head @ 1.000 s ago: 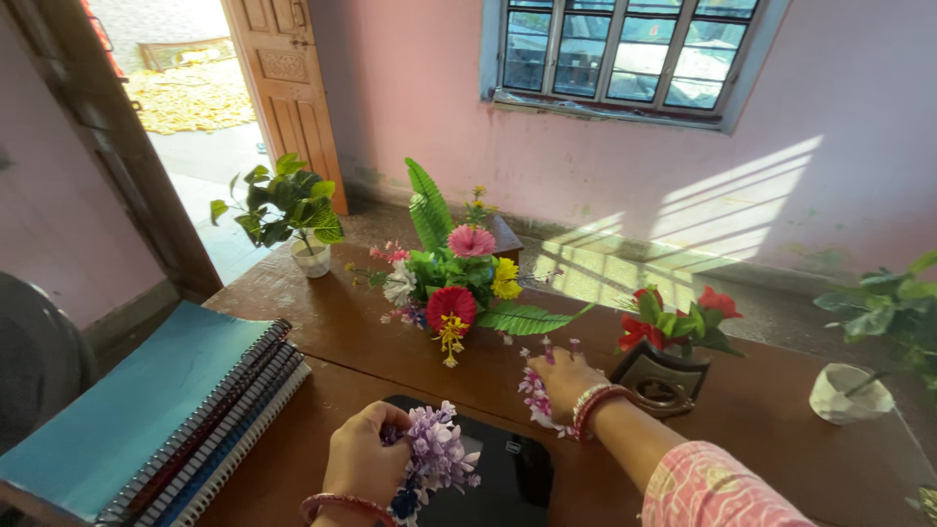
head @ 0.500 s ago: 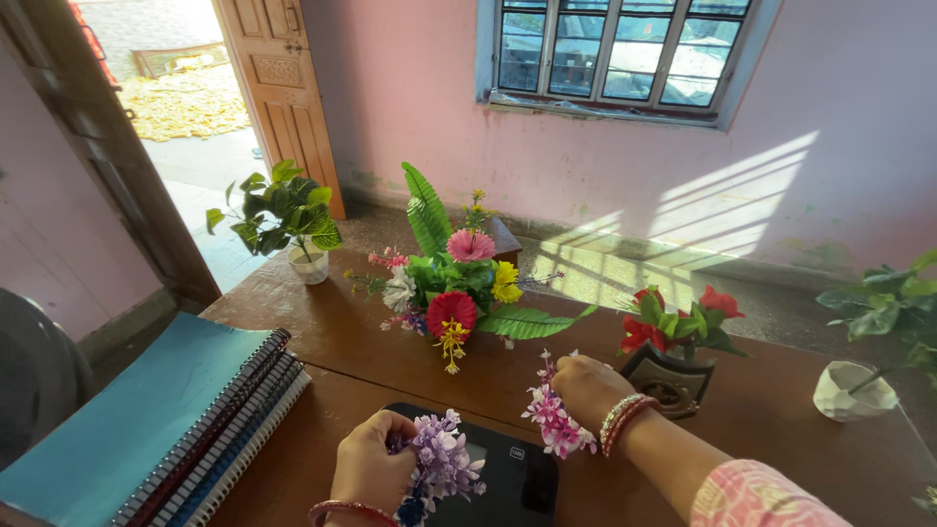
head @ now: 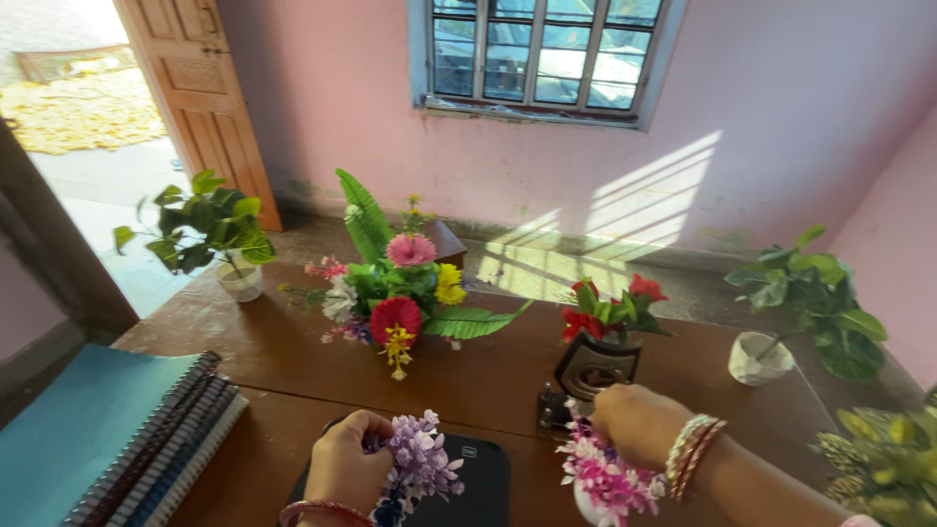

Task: The person picks up several small artificial flower bunches from the floor and places them on a wooden table. They adjust the positions of the flowers and other items on the table, including a digital scale and a pen holder, to create a decorative arrangement.

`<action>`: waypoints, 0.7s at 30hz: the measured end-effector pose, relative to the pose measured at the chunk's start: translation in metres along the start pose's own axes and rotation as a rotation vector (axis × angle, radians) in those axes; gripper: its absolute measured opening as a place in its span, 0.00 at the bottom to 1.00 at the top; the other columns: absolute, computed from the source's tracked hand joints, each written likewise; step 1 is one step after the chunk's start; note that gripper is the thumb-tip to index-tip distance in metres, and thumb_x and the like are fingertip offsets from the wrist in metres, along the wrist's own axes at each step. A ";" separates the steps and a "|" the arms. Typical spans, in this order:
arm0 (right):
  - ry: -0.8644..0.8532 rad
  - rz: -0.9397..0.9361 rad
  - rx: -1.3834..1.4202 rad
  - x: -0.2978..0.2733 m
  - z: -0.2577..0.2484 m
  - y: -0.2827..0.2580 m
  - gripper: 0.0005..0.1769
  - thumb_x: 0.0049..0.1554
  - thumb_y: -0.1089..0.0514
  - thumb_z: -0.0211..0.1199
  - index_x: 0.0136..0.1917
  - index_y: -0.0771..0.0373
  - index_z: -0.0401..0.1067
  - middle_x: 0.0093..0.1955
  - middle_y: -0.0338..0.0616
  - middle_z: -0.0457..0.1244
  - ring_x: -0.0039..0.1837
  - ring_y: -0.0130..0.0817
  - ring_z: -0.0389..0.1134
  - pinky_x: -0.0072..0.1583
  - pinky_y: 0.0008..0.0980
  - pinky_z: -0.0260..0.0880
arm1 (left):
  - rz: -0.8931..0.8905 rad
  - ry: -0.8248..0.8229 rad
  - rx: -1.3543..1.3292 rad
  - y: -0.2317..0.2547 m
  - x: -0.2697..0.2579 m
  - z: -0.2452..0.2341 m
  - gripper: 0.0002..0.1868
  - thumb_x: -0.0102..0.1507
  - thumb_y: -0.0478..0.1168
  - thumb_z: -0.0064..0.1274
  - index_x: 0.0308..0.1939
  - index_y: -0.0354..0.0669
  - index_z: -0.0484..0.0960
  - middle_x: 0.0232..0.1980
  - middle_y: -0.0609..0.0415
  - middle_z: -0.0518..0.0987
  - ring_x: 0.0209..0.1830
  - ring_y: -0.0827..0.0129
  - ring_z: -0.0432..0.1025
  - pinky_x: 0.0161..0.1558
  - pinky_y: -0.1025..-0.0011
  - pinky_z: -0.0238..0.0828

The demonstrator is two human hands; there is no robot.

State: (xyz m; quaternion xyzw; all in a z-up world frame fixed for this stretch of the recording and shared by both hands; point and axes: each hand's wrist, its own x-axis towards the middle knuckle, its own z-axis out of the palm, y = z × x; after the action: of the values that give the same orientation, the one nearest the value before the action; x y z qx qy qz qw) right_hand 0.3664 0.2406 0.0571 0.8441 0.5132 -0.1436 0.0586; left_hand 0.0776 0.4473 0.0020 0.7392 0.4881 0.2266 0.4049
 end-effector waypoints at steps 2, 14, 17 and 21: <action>-0.012 0.035 0.011 -0.009 0.000 0.024 0.14 0.48 0.67 0.63 0.44 0.52 0.82 0.47 0.45 0.71 0.56 0.42 0.73 0.59 0.41 0.73 | 0.037 0.004 -0.007 0.001 0.001 0.004 0.13 0.51 0.31 0.63 0.40 0.42 0.87 0.37 0.52 0.86 0.37 0.67 0.81 0.45 0.70 0.77; 0.010 0.087 -0.002 -0.012 0.022 0.104 0.13 0.48 0.67 0.62 0.42 0.54 0.82 0.46 0.45 0.72 0.53 0.41 0.74 0.57 0.39 0.74 | -0.002 -0.121 0.045 0.024 0.001 0.027 0.11 0.53 0.33 0.64 0.40 0.42 0.87 0.37 0.54 0.87 0.36 0.70 0.80 0.45 0.70 0.77; -0.019 0.026 0.019 -0.012 0.028 0.085 0.13 0.48 0.66 0.62 0.41 0.53 0.83 0.45 0.45 0.72 0.52 0.41 0.74 0.58 0.39 0.74 | -0.006 -0.142 0.019 0.025 0.001 0.029 0.11 0.53 0.32 0.63 0.40 0.41 0.86 0.37 0.55 0.87 0.36 0.70 0.80 0.44 0.70 0.77; -0.054 -0.081 0.072 -0.009 0.037 0.051 0.12 0.47 0.66 0.63 0.41 0.54 0.82 0.45 0.46 0.72 0.52 0.41 0.74 0.57 0.39 0.74 | -0.012 -0.149 0.016 0.026 0.000 0.032 0.11 0.53 0.31 0.63 0.40 0.41 0.86 0.36 0.54 0.86 0.36 0.71 0.79 0.44 0.71 0.78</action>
State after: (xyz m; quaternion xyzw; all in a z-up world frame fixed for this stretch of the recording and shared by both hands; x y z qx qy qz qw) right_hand 0.4004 0.1998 0.0219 0.8201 0.5396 -0.1870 0.0361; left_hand 0.1145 0.4305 0.0050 0.7543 0.4627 0.1647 0.4357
